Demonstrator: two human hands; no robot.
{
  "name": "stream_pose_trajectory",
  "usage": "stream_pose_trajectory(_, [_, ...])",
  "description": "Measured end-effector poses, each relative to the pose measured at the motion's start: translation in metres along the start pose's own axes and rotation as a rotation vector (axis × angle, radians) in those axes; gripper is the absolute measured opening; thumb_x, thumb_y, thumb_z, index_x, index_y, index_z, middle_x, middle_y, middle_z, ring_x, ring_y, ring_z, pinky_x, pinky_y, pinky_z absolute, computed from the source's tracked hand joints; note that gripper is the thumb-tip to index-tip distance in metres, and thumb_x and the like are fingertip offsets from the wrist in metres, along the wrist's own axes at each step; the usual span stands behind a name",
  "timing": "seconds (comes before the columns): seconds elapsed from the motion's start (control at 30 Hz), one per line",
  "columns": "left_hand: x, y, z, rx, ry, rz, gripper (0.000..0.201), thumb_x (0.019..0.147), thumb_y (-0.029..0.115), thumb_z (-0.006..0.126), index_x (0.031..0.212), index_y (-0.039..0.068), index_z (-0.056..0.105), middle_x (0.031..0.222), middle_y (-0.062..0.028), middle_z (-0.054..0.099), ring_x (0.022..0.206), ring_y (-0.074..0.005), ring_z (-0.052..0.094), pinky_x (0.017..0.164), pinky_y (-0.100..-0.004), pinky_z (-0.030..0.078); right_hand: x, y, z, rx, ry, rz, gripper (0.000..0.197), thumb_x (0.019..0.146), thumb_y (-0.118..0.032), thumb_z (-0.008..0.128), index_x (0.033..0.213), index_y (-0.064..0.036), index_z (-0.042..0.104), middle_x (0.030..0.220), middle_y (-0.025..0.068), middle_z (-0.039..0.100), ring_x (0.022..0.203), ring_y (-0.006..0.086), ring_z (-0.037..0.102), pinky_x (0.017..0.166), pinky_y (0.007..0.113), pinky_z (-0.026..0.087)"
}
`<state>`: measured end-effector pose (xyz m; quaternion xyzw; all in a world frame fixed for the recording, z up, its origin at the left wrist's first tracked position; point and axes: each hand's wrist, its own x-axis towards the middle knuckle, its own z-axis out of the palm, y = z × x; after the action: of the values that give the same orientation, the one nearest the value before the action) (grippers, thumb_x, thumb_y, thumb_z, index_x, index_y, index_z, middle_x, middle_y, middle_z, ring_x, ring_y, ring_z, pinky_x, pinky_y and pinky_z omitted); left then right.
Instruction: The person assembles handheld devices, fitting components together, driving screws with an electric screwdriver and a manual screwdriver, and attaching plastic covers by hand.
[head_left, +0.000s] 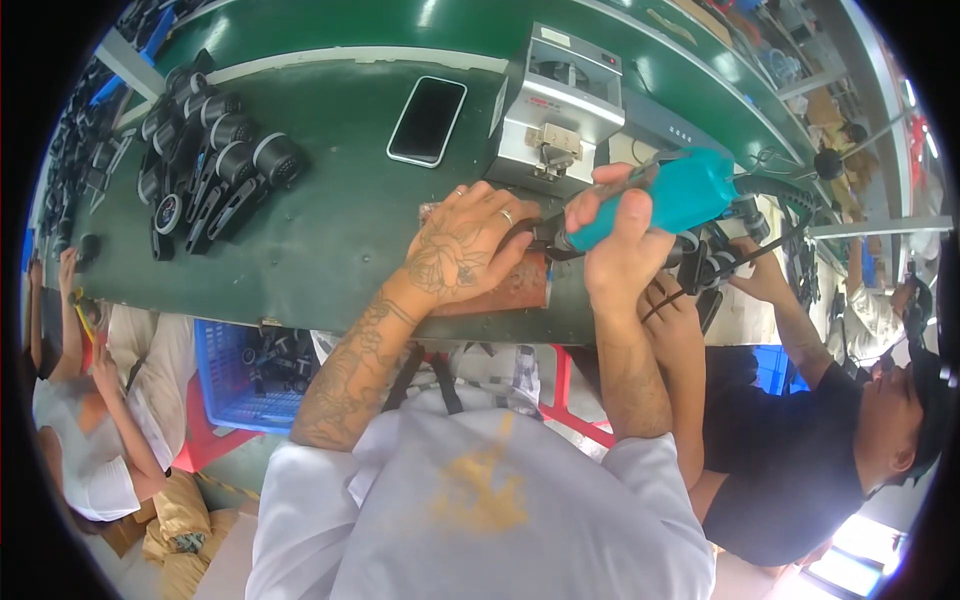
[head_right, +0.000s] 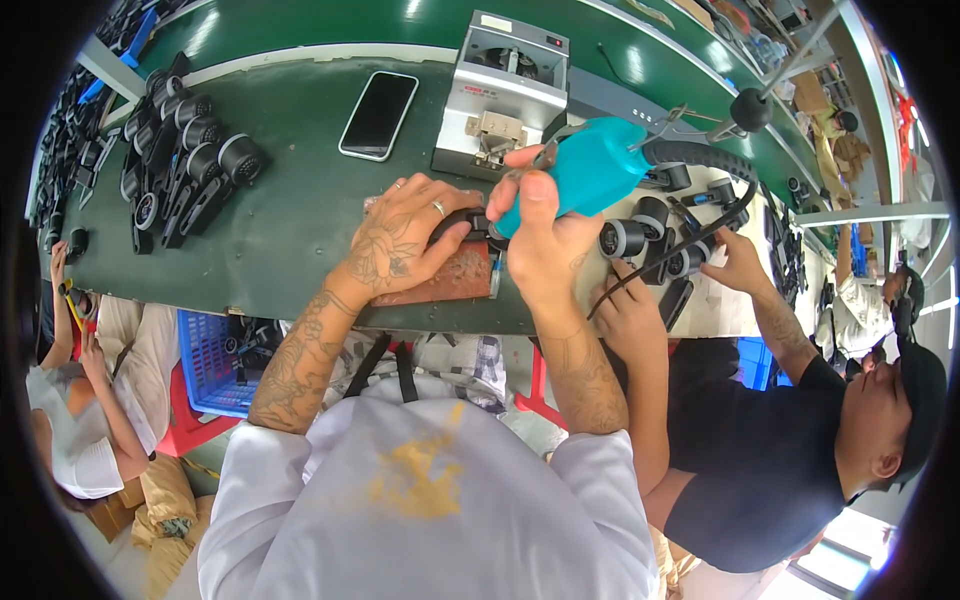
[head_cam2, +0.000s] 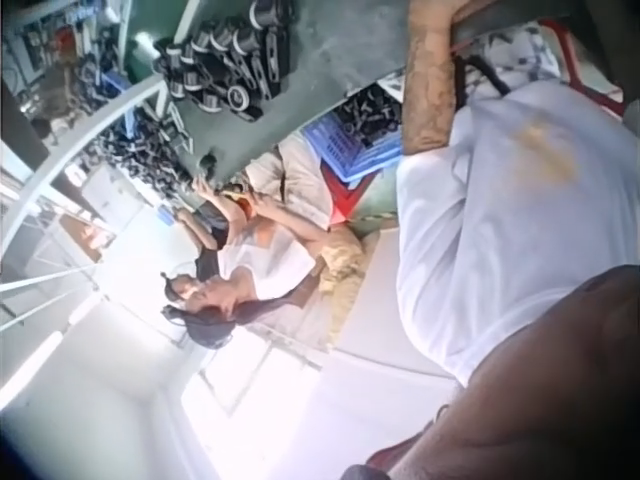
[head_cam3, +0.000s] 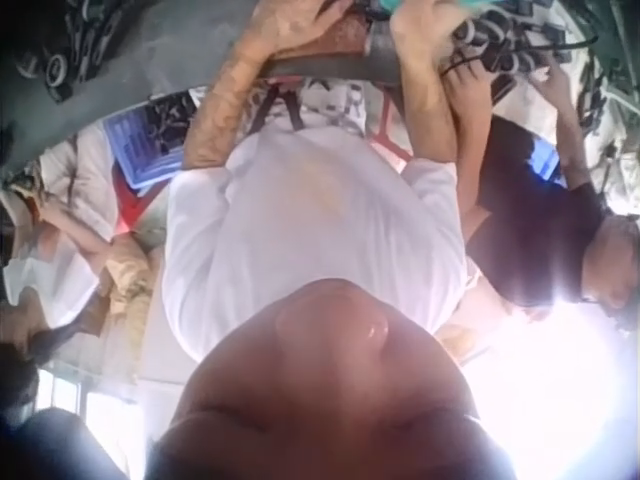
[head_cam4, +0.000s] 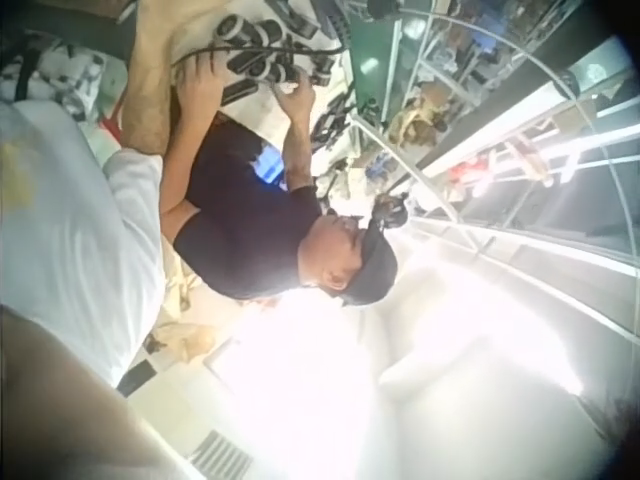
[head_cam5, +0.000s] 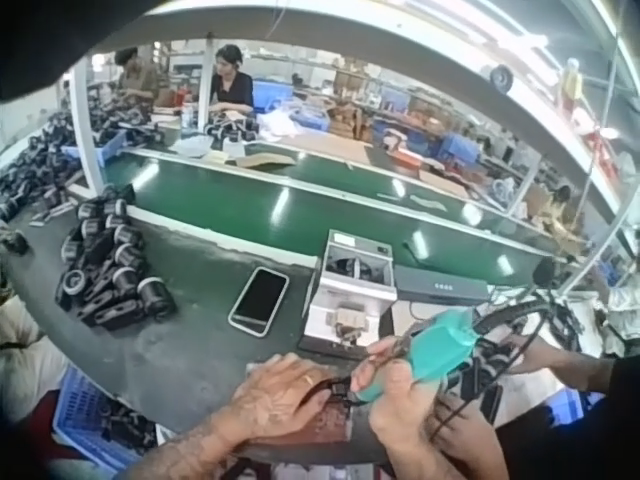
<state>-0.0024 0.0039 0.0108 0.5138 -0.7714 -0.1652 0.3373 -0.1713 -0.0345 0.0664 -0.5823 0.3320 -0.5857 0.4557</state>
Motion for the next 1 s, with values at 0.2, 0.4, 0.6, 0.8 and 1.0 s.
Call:
stream_pose_trajectory(0.2, [-0.001, 0.002, 0.000, -0.030, -0.046, -0.036, 0.030, 0.098, 0.029, 0.060, 0.121, 0.012, 0.067, 0.112, -0.0072, 0.065, 0.112, -0.0289, 0.058, 0.104, -0.0498, 0.044, -0.005, 0.011, -0.002, 0.038, -0.014, 0.009, 0.053, 0.103, -0.047, 0.058, 0.110, 0.0053, 0.056, 0.071, 0.0080, 0.057, 0.061, 0.0197, 0.057, 0.057, 0.033, 0.048])
stream_pose_trajectory(0.4, [0.000, 0.003, 0.001, -0.011, -0.103, -0.051, 0.034, 0.098, 0.030, 0.061, 0.128, 0.013, 0.062, 0.126, -0.0071, 0.062, 0.120, -0.0299, 0.056, 0.110, -0.0554, 0.040, -0.004, 0.021, -0.004, 0.066, -0.039, -0.001, 0.045, 0.105, -0.043, 0.057, 0.100, 0.0019, 0.053, 0.072, 0.0093, 0.057, 0.063, 0.0197, 0.057, 0.059, 0.033, 0.048])
stream_pose_trajectory(0.6, [0.000, 0.003, 0.002, -0.031, -0.069, -0.058, 0.035, 0.098, 0.032, 0.061, 0.126, 0.011, 0.062, 0.134, -0.0067, 0.059, 0.125, -0.0316, 0.054, 0.111, -0.0559, 0.038, -0.005, 0.022, -0.001, 0.044, -0.034, 0.005, 0.041, 0.106, -0.040, 0.055, 0.098, 0.0004, 0.052, 0.072, 0.0094, 0.056, 0.062, 0.0197, 0.056, 0.059, 0.034, 0.048])
stream_pose_trajectory(0.8, [-0.008, 0.000, -0.005, 0.074, 0.034, 0.088, 0.032, 0.091, 0.031, 0.070, 0.115, 0.010, 0.068, 0.121, -0.0069, 0.066, 0.110, -0.0298, 0.062, 0.101, -0.0489, 0.048, -0.009, 0.017, 0.009, -0.021, 0.059, 0.092, 0.043, 0.106, -0.043, 0.054, 0.101, -0.0002, 0.060, 0.071, 0.0084, 0.058, 0.063, 0.0188, 0.058, 0.059, 0.032, 0.047])
stream_pose_trajectory(1.0, [-0.051, 0.019, -0.022, 0.155, 0.221, 0.103, 0.035, 0.087, 0.024, 0.079, 0.117, 0.009, 0.066, 0.110, -0.0103, 0.067, 0.105, -0.0295, 0.066, 0.093, -0.0414, 0.053, -0.060, -0.015, -0.038, 0.326, 0.176, 0.132, 0.069, 0.089, -0.074, 0.060, 0.110, -0.0084, 0.057, 0.067, 0.0032, 0.049, 0.062, 0.0167, 0.048, 0.057, 0.032, 0.039])
